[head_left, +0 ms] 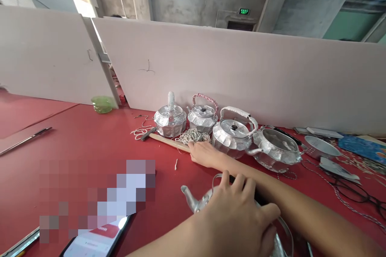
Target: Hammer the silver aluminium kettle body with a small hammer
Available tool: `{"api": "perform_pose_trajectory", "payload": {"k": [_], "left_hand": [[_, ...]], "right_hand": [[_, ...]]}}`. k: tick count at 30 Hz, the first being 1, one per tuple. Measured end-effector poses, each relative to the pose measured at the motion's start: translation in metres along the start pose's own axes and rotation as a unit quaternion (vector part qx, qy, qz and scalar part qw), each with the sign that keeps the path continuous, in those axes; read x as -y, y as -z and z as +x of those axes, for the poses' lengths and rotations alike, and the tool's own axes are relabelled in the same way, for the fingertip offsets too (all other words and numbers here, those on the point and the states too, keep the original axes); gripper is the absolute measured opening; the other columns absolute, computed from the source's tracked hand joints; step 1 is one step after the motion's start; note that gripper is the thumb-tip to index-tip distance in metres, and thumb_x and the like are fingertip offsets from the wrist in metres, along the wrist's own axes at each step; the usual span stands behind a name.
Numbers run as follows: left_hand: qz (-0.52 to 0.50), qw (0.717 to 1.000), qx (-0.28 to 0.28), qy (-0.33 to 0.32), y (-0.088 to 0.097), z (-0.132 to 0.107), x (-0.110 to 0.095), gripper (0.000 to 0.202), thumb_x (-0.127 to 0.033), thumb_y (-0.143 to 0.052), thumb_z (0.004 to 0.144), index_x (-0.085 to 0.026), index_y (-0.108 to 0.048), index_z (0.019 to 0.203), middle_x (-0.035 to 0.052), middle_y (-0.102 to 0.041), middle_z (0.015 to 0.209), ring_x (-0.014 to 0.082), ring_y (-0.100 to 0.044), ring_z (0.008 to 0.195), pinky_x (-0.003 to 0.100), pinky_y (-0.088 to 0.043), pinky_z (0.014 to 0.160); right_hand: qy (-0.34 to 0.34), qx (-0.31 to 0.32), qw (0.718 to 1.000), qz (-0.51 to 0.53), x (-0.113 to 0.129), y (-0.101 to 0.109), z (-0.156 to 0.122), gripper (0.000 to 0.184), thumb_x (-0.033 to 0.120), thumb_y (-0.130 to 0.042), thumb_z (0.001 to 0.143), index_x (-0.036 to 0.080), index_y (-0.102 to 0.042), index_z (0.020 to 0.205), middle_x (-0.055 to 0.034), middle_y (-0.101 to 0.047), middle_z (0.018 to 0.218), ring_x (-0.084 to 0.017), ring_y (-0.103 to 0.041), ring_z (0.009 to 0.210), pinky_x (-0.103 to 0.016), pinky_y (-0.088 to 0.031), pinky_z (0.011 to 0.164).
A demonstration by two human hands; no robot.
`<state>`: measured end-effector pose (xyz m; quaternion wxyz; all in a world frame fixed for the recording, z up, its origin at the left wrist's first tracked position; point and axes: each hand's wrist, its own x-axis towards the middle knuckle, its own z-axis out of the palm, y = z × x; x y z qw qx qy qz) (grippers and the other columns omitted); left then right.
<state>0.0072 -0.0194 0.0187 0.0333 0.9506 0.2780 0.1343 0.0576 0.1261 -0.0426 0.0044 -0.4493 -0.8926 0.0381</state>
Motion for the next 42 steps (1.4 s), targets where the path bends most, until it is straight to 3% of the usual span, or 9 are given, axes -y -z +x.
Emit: {"api": "perform_pose_trajectory", "payload": {"k": [7, 10, 14, 19, 23, 25, 32, 38, 42], "left_hand": [[0.001, 1.0, 0.003, -0.002, -0.001, -0.002, 0.001, 0.024, -0.034, -0.032, 0.088, -0.022, -0.052, 0.088, 0.005, -0.05, 0.077, 0.0227, -0.049, 0.077, 0.043, -0.041, 0.07], [0.006, 1.0, -0.003, -0.005, -0.003, -0.003, 0.001, 0.025, -0.034, -0.03, 0.088, -0.021, -0.052, 0.086, 0.0054, -0.05, 0.077, 0.0227, -0.048, 0.076, 0.042, -0.041, 0.068], [0.004, 1.0, -0.003, -0.008, -0.002, -0.003, 0.001, 0.025, -0.034, -0.03, 0.089, -0.021, -0.051, 0.089, 0.0069, -0.051, 0.087, 0.0234, -0.047, 0.083, 0.041, -0.04, 0.071], [0.016, 1.0, 0.007, -0.012, -0.001, -0.001, 0.0, 0.025, -0.033, -0.03, 0.089, -0.02, -0.052, 0.089, 0.0056, -0.048, 0.084, 0.0207, -0.046, 0.08, 0.039, -0.039, 0.074], [0.017, 1.0, 0.004, -0.014, -0.001, -0.002, -0.001, 0.026, -0.033, -0.029, 0.09, -0.02, -0.052, 0.09, 0.0054, -0.048, 0.085, 0.02, -0.045, 0.081, 0.038, -0.038, 0.074], [0.014, 1.0, 0.004, -0.013, -0.002, -0.002, 0.0, 0.026, -0.034, -0.029, 0.09, -0.02, -0.052, 0.091, 0.0053, -0.048, 0.086, 0.0199, -0.046, 0.082, 0.038, -0.038, 0.076], [0.001, 1.0, 0.004, -0.001, -0.003, -0.001, 0.0, 0.026, -0.036, -0.032, 0.089, -0.022, -0.053, 0.094, 0.0043, -0.049, 0.089, 0.0199, -0.047, 0.085, 0.039, -0.037, 0.078], [0.008, 1.0, -0.017, 0.019, -0.004, 0.003, 0.0, 0.028, -0.034, -0.032, 0.089, -0.021, -0.055, 0.097, 0.0041, -0.05, 0.086, 0.0191, -0.048, 0.084, 0.037, -0.038, 0.076], [0.017, 0.999, -0.027, 0.018, -0.005, 0.007, 0.001, 0.027, -0.033, -0.035, 0.088, -0.02, -0.056, 0.097, 0.0046, -0.051, 0.085, 0.019, -0.048, 0.084, 0.037, -0.038, 0.076]], "right_hand": [[-0.033, -0.021, 0.998, 0.039, -0.002, 0.055, -0.018, 0.037, 0.041, -0.046, 0.083, 0.016, -0.047, 0.11, -0.0061, -0.05, 0.11, -0.015, -0.051, 0.096, -0.037, -0.045, 0.082], [-0.025, -0.054, 0.995, 0.084, 0.004, 0.082, -0.058, 0.035, 0.042, -0.045, 0.083, 0.016, -0.049, 0.107, -0.0053, -0.052, 0.105, -0.013, -0.052, 0.091, -0.034, -0.046, 0.079], [-0.055, -0.167, 0.968, 0.177, 0.015, 0.095, -0.142, 0.034, 0.051, -0.035, 0.085, 0.02, -0.049, 0.081, 0.0048, -0.049, 0.064, -0.005, -0.043, 0.056, -0.021, -0.038, 0.054], [-0.116, -0.308, 0.904, 0.274, 0.031, 0.081, -0.235, 0.025, 0.039, -0.025, 0.09, 0.022, -0.042, 0.089, 0.0026, -0.05, 0.07, -0.006, -0.05, 0.065, -0.02, -0.044, 0.061], [-0.226, -0.458, 0.758, 0.407, 0.028, 0.083, -0.26, 0.028, 0.046, -0.048, 0.079, 0.025, -0.037, 0.094, 0.0077, -0.039, 0.06, -0.004, -0.037, 0.041, -0.019, -0.034, 0.039], [-0.265, -0.492, 0.727, 0.4, 0.02, 0.087, -0.268, 0.03, 0.052, -0.042, 0.08, 0.026, -0.035, 0.093, 0.0102, -0.028, 0.05, -0.004, -0.026, 0.033, -0.018, -0.024, 0.032], [-0.334, -0.345, 0.792, 0.377, 0.021, 0.057, -0.307, 0.034, 0.05, -0.052, 0.075, 0.019, -0.042, 0.065, 0.0057, -0.039, 0.05, -0.005, -0.039, 0.048, -0.018, -0.035, 0.049], [-0.29, -0.233, 0.852, 0.369, 0.017, 0.043, -0.3, 0.032, 0.046, -0.051, 0.076, 0.025, -0.047, 0.099, 0.0014, -0.054, 0.084, -0.009, -0.048, 0.066, -0.021, -0.04, 0.057], [-0.264, -0.233, 0.87, 0.346, 0.012, 0.037, -0.289, 0.028, 0.044, -0.044, 0.08, 0.025, -0.044, 0.1, 0.0003, -0.053, 0.084, -0.013, -0.051, 0.076, -0.023, -0.042, 0.064]]}}
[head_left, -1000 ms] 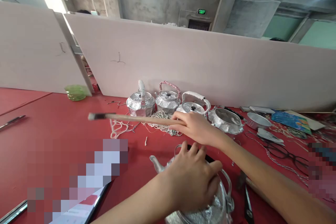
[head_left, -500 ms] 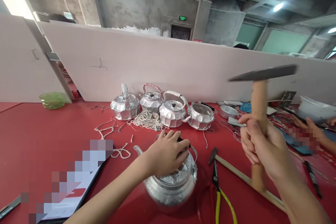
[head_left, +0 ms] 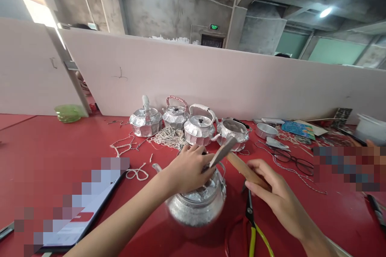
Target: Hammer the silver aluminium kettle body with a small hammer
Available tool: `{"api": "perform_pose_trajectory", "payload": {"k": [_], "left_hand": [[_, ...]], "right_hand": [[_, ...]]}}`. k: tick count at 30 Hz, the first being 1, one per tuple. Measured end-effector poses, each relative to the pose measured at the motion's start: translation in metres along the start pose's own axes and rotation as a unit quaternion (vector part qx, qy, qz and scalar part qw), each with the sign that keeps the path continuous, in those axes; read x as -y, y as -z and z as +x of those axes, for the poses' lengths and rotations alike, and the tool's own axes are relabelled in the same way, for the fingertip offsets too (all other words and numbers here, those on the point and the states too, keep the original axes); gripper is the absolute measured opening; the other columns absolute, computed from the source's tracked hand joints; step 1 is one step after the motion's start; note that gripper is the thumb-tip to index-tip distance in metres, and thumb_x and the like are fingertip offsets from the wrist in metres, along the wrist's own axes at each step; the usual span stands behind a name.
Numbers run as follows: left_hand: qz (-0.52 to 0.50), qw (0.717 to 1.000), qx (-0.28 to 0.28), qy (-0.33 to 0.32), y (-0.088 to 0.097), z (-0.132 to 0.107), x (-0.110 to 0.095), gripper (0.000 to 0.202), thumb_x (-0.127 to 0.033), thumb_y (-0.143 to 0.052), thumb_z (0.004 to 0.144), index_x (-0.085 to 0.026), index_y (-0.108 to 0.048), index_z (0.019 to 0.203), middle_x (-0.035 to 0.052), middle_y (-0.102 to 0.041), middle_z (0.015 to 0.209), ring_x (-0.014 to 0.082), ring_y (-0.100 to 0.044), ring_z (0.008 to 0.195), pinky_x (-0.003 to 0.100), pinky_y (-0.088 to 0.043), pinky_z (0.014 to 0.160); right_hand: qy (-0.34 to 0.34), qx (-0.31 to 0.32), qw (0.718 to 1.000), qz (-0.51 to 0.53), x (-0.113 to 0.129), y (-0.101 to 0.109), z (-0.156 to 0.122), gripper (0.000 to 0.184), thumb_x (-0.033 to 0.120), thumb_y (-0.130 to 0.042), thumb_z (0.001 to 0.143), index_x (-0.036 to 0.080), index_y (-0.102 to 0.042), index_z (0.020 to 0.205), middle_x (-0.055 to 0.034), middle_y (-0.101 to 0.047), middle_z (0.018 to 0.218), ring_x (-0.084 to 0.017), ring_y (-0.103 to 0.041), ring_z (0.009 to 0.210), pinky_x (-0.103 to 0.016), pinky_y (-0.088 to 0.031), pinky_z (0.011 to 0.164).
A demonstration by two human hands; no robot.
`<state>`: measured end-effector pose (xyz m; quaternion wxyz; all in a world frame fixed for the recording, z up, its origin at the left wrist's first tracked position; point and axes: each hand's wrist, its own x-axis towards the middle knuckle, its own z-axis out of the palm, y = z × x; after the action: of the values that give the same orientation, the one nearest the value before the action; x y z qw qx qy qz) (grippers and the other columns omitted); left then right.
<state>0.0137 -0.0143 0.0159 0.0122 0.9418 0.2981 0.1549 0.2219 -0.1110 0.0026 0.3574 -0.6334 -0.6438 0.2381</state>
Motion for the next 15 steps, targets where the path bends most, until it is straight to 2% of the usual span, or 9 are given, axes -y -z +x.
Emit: {"api": "perform_pose_trajectory", "payload": {"k": [4, 8, 10, 13, 15], "left_hand": [[0.003, 1.0, 0.003, -0.004, -0.001, 0.001, 0.001, 0.027, -0.033, -0.033, 0.089, -0.02, -0.056, 0.094, 0.0046, -0.051, 0.085, 0.0187, -0.047, 0.084, 0.037, -0.038, 0.077], [0.001, 1.0, 0.005, -0.013, -0.002, 0.002, 0.004, 0.026, -0.033, -0.033, 0.089, -0.02, -0.056, 0.092, 0.0043, -0.049, 0.084, 0.0187, -0.047, 0.083, 0.037, -0.038, 0.076], [-0.001, 1.0, 0.006, -0.016, -0.003, 0.001, 0.004, 0.025, -0.033, -0.034, 0.089, -0.02, -0.056, 0.092, 0.0041, -0.049, 0.083, 0.0184, -0.047, 0.082, 0.037, -0.038, 0.076], [0.0, 1.0, 0.01, -0.01, -0.003, 0.001, 0.005, 0.025, -0.033, -0.033, 0.089, -0.021, -0.055, 0.093, 0.0037, -0.049, 0.083, 0.0181, -0.047, 0.081, 0.036, -0.037, 0.075], [-0.001, 1.0, 0.017, -0.006, -0.003, 0.001, 0.005, 0.025, -0.034, -0.033, 0.089, -0.022, -0.055, 0.093, 0.0035, -0.049, 0.083, 0.0181, -0.046, 0.08, 0.036, -0.037, 0.075]], "right_hand": [[0.021, -0.028, 0.999, -0.024, -0.008, -0.007, -0.005, 0.029, 0.049, -0.042, 0.08, 0.024, -0.044, 0.094, 0.0033, -0.047, 0.069, -0.009, -0.047, 0.063, -0.018, -0.039, 0.054], [0.085, -0.055, 0.991, -0.086, -0.014, -0.015, -0.007, 0.026, 0.048, -0.047, 0.078, 0.023, -0.049, 0.084, 0.0055, -0.048, 0.057, -0.006, -0.044, 0.049, -0.015, -0.036, 0.045], [0.141, -0.083, 0.98, -0.112, -0.015, -0.021, -0.005, 0.02, 0.043, -0.049, 0.078, 0.023, -0.052, 0.082, 0.0057, -0.054, 0.06, -0.005, -0.049, 0.049, -0.013, -0.039, 0.045], [0.225, -0.159, 0.951, -0.139, -0.018, -0.028, -0.006, 0.014, 0.035, -0.052, 0.078, 0.023, -0.053, 0.086, 0.0048, -0.063, 0.07, -0.007, -0.059, 0.059, -0.011, -0.045, 0.052], [0.248, -0.198, 0.936, -0.15, -0.019, -0.031, -0.012, 0.015, 0.034, -0.053, 0.077, 0.023, -0.054, 0.088, 0.0029, -0.065, 0.074, -0.009, -0.061, 0.062, -0.012, -0.047, 0.054]]}}
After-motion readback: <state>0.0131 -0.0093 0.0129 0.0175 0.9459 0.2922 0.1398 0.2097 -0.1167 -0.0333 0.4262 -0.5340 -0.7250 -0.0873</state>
